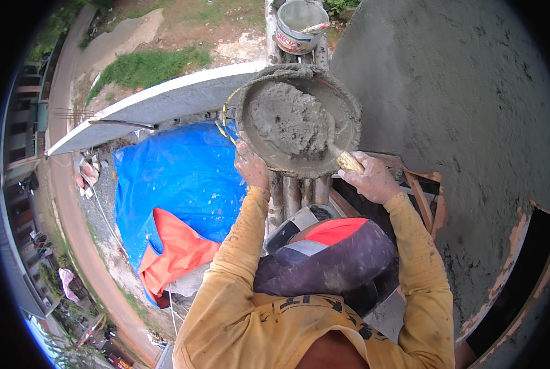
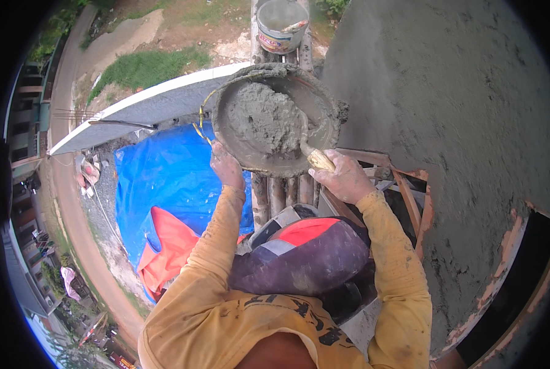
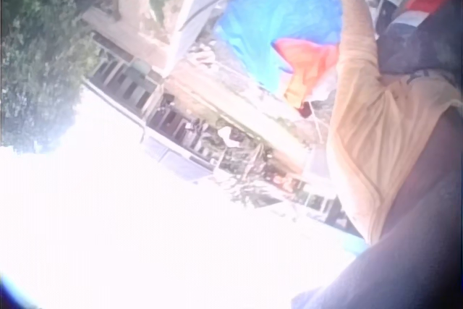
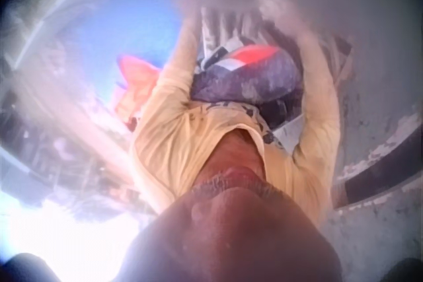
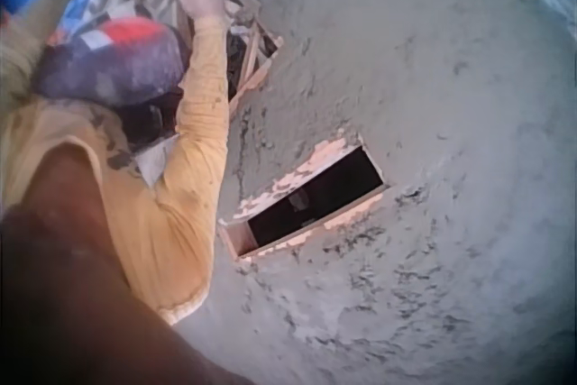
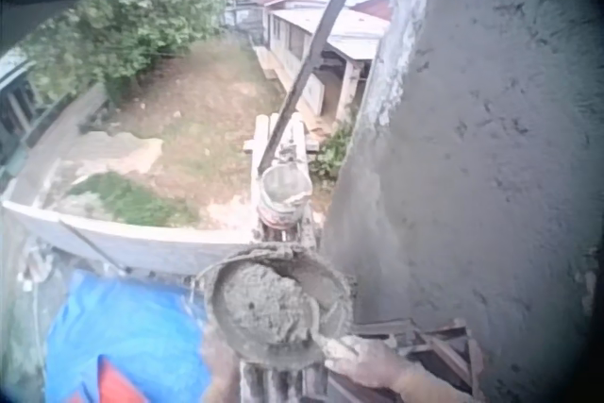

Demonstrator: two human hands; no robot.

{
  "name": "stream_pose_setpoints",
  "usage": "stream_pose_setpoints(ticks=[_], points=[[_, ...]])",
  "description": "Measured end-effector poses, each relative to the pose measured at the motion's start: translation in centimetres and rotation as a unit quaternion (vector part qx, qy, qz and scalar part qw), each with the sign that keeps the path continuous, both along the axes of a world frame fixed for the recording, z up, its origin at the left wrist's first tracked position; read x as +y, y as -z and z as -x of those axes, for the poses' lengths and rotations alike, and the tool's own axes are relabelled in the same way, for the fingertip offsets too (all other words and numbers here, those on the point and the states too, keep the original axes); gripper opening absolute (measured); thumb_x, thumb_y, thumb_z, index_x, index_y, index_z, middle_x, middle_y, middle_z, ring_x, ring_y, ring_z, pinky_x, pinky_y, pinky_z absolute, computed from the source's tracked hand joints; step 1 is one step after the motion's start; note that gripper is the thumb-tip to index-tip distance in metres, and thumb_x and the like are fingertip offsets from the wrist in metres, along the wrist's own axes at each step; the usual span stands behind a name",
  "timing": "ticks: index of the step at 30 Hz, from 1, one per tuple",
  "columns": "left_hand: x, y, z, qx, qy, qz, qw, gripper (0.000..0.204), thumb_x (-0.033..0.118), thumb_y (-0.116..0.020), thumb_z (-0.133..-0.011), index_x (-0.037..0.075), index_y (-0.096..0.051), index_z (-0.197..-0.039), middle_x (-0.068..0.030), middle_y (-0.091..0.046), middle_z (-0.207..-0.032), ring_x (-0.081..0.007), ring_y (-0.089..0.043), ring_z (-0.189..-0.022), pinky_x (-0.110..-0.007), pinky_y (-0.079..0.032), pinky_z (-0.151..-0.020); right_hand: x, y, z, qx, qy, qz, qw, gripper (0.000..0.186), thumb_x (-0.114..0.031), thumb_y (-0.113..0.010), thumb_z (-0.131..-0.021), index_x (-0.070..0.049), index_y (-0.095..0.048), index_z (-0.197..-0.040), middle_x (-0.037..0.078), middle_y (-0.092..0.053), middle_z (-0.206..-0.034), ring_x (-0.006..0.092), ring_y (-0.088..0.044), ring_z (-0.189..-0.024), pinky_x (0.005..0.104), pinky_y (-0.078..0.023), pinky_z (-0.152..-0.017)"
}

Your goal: The person scoops wet cement from a bucket with a trowel and applies it to a vertical wall surface. They repeatedly smooth and level the cement with the trowel, working on a section of the wall near a window opening.

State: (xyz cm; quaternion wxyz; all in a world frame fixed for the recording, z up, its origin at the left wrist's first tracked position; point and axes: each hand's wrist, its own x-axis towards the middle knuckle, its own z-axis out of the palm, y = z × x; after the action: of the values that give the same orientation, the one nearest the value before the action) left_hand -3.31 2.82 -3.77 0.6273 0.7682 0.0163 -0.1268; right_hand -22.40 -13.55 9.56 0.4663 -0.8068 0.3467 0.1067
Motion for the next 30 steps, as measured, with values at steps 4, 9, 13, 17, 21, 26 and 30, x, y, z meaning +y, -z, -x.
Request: stream_pose_setpoints(ticks=[4,9,13,17,21,26,30], points=[[0.0,-0.9,0.2,0.023,-0.003,0.055,0.998,0.044,0.036,-0.038,-0.097,-0.003,-0.057,-0.107,-0.0087,-0.06,-0.098,-0.0162,-0.052,-0.083,-0.031,-0.044,-0.075,0.6,-3.9,-0.8,0.048,-0.1,0.255,0.961,0.049,-0.03,-0.063,-0.078,0.0,-0.051,-0.115,0.016,-0.06,-0.096,0.0313,-0.059,-0.093,0.0403,-0.047,-0.08],[0.0,-1.4,0.3,0.022,0.014,0.05,0.998,0.045,0.037,-0.037,-0.097,-0.002,-0.056,-0.109,-0.0086,-0.059,-0.101,-0.0159,-0.052,-0.088,-0.03,-0.043,-0.078,-2.7,-4.4,1.1,0.072,-0.085,0.316,0.942,0.046,-0.027,-0.063,-0.077,-0.006,-0.051,-0.116,0.016,-0.059,-0.097,0.0327,-0.06,-0.09,0.0408,-0.048,-0.076],[-0.5,-0.8,0.2,0.023,0.001,0.05,0.999,0.047,0.036,-0.035,-0.098,-0.003,-0.055,-0.111,-0.0115,-0.06,-0.103,-0.019,-0.052,-0.089,-0.032,-0.043,-0.08,-2.0,2.1,0.4,0.121,-0.056,0.235,0.963,0.043,-0.025,-0.06,-0.08,-0.004,-0.05,-0.116,0.019,-0.059,-0.094,0.0356,-0.059,-0.09,0.0439,-0.047,-0.078],[-0.1,-0.3,0.2,-0.015,-0.004,0.058,0.998,0.051,0.038,-0.034,-0.098,-0.006,-0.055,-0.111,-0.0167,-0.061,-0.102,-0.024,-0.053,-0.088,-0.035,-0.042,-0.079,-0.3,2.4,-0.7,0.071,-0.04,-0.011,0.997,0.049,-0.033,-0.06,-0.079,-0.002,-0.052,-0.117,0.024,-0.06,-0.097,0.0388,-0.057,-0.095,0.0447,-0.045,-0.083],[-0.7,-2.5,0.4,0.049,0.009,0.027,0.998,0.049,0.037,-0.036,-0.098,-0.006,-0.055,-0.109,-0.014,-0.06,-0.104,-0.0211,-0.053,-0.088,-0.034,-0.043,-0.079,0.6,0.6,1.2,0.055,-0.078,0.164,0.982,0.054,-0.032,-0.06,-0.08,-0.001,-0.05,-0.122,0.024,-0.058,-0.11,0.0371,-0.057,-0.1,0.0401,-0.044,-0.087],[0.6,-0.2,0.1,0.029,0.012,0.108,0.994,0.051,0.038,-0.035,-0.097,-0.007,-0.056,-0.108,-0.0157,-0.06,-0.103,-0.0222,-0.054,-0.089,-0.035,-0.044,-0.079,-0.5,-4.5,1.3,0.025,-0.076,0.271,0.959,0.047,-0.029,-0.061,-0.079,-0.003,-0.052,-0.118,0.018,-0.061,-0.102,0.0328,-0.06,-0.092,0.0405,-0.048,-0.08],[-0.2,-0.3,0.1,0.009,0.0,0.053,0.999,0.045,0.037,-0.037,-0.097,-0.003,-0.057,-0.105,-0.0076,-0.059,-0.094,-0.0147,-0.052,-0.083,-0.03,-0.044,-0.073,-2.0,-1.6,1.9,0.127,-0.03,0.316,0.94,0.04,-0.028,-0.061,-0.08,-0.005,-0.053,-0.112,0.016,-0.062,-0.094,0.0322,-0.062,-0.087,0.0411,-0.049,-0.074]])
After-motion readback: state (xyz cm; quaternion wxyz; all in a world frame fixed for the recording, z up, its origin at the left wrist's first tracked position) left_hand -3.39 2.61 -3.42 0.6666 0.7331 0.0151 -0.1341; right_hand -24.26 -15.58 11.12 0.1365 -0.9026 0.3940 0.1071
